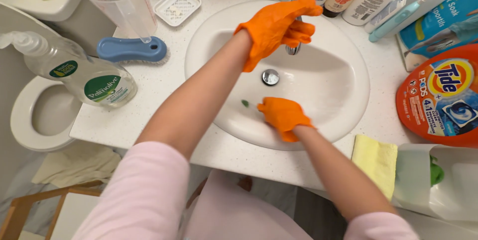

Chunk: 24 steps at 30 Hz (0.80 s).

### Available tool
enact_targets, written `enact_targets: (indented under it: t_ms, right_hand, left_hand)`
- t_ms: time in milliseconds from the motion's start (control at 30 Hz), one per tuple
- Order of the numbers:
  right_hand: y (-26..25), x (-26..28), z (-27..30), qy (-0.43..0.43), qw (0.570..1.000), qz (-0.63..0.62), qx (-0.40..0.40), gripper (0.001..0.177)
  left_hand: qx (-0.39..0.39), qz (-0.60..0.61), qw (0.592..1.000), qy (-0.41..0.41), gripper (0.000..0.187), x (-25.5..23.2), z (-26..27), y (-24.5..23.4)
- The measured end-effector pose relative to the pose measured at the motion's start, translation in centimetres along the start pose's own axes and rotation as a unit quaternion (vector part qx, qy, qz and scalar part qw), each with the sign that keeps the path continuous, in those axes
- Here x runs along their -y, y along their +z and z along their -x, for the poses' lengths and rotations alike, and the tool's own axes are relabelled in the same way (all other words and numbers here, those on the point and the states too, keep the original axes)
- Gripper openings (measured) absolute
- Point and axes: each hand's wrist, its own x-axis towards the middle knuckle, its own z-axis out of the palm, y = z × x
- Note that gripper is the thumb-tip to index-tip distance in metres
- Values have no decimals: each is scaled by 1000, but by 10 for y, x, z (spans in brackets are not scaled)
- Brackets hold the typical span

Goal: The person wearing orange gloves scrubs a white bathroom sink with a toothbrush, focusing on the basin and drain area. They apply liquid soap to the toothbrush and continue scrubbing the sink surface.

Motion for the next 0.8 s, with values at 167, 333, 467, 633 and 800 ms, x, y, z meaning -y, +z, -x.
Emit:
enact_targets:
  t_ms: [167, 333, 467, 633, 800]
  right_hand:
    - [-37, -64, 32, 107, 990, 89, 27, 27]
    - [3, 3, 25, 15, 1000, -17, 0, 26]
    - [-28, -42, 44, 103, 994, 17, 32, 26]
    - [-12, 9, 10, 41, 999, 6, -15, 27]
    - [-27, -20, 25, 136, 990, 29, 24, 28]
  left_hand:
    - [-69, -47, 996, 4, 55, -3, 73, -31]
    - [-128, -47, 991, -20, 55, 11, 116, -40]
    - [-184, -61, 979, -63, 57, 22, 151, -43]
    - [-209, -12, 977, -37, 61, 30, 165, -43]
    - [-229, -22, 972, -39, 60, 44, 177, -51]
